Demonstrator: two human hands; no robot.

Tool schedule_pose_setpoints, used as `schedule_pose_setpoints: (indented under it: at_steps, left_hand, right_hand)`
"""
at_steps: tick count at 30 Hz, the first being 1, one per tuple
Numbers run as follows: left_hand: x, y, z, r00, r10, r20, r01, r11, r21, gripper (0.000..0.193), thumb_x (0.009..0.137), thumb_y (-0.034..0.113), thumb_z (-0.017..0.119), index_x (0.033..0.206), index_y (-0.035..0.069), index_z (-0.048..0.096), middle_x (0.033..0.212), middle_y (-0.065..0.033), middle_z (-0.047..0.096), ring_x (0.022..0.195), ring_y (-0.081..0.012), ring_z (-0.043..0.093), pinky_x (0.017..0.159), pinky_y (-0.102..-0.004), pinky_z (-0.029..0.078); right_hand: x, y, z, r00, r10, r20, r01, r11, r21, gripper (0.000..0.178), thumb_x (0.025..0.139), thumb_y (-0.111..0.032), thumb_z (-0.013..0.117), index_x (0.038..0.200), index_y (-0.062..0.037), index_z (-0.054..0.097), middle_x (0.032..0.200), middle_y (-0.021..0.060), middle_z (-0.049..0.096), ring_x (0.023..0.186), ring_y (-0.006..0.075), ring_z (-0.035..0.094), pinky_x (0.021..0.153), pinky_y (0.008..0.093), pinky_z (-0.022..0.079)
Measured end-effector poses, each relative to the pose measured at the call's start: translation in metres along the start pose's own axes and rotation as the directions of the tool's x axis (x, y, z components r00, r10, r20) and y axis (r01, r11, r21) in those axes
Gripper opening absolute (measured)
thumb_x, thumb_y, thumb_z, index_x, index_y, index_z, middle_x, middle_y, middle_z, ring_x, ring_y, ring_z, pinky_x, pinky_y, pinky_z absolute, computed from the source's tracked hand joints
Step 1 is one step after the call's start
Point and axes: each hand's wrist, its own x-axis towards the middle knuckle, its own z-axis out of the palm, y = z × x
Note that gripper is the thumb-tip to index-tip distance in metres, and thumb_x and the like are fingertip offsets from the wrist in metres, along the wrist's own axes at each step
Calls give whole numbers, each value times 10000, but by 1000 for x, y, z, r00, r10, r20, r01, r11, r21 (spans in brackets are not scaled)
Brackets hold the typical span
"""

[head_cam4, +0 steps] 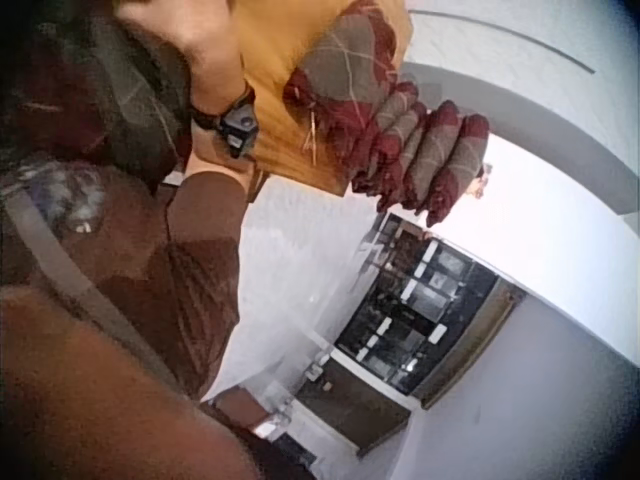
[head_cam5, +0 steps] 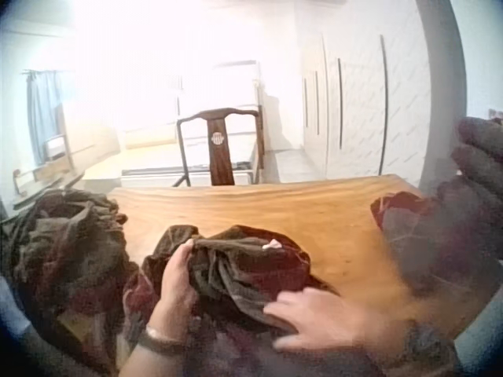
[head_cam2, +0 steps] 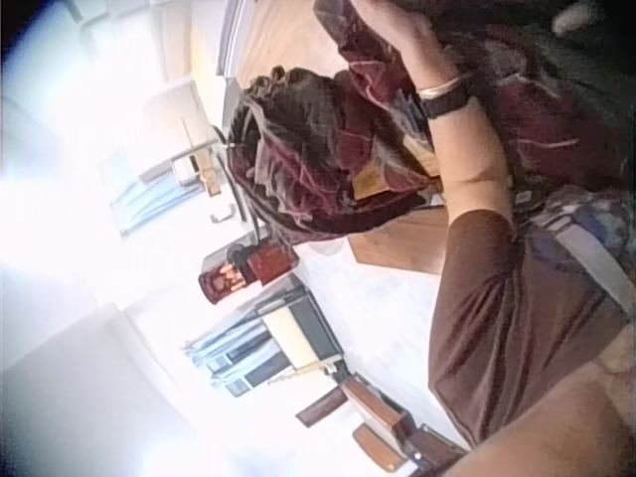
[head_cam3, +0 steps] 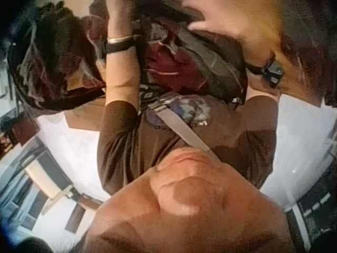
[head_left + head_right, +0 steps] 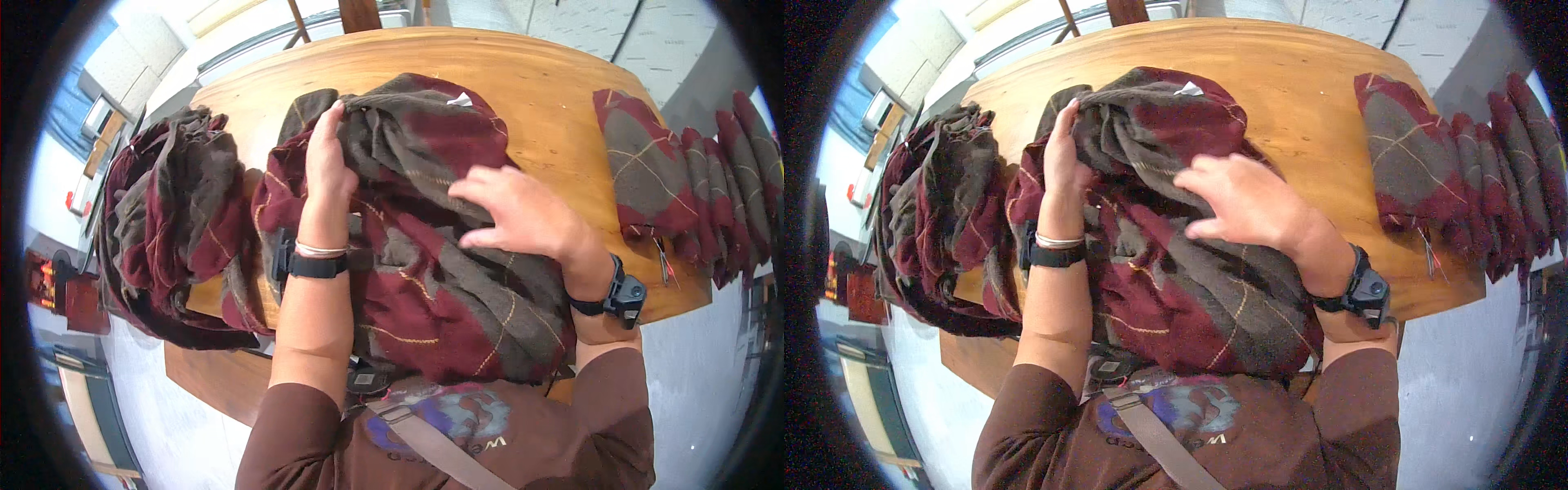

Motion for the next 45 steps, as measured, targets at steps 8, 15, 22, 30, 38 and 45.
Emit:
schedule_pose_setpoints:
  at_steps: [8,15,22,30,38,45]
  left_hand:
    - [19,10,-33,988,150,-44,-151,988,-19,249,899,238,564,1043,38,601,1016,-91,630,924,-227,616,810,-370,505]
    - [-3,-8,4,976,184,116,-199,970,137,160,923,205,542,933,59,607,868,-21,604,792,-105,572,725,-254,461]
    - [-38,-28,29,935,-16,354,-110,936,334,97,907,183,622,876,92,620,818,77,582,742,-3,501,681,-174,408]
    - [-44,-34,36,870,-96,484,-94,931,354,72,903,141,628,884,72,626,820,69,594,733,-3,507,646,-167,411]
    - [-46,-33,38,934,62,352,-191,918,347,83,900,134,632,924,55,633,844,57,614,764,-13,536,691,-164,436]
    - [-57,-46,47,853,-9,522,-286,828,482,137,895,122,630,996,29,631,914,18,635,827,-51,561,735,-203,455]
  right_hand:
    - [4,53,-10,937,297,-181,-289,955,74,242,722,-84,522,934,-83,639,815,171,630,775,311,630,693,399,489]
    - [-50,107,-98,453,156,-878,-476,875,-90,188,753,-22,544,902,-79,644,837,112,630,738,255,606,684,349,477]
    - [-29,88,-69,888,133,-441,-238,952,-193,268,760,-63,588,1027,-41,607,1084,147,591,991,323,577,903,382,456]
    - [16,40,0,921,-108,-374,87,993,-73,245,757,-193,694,918,-25,618,893,124,620,871,295,584,806,385,452]
    - [17,25,2,758,211,-617,-172,977,124,146,735,-71,683,850,-55,594,767,99,607,704,260,616,609,335,486]
    - [16,21,17,811,51,-583,-35,999,38,162,742,-76,678,873,-45,588,825,106,614,751,275,626,652,341,500]
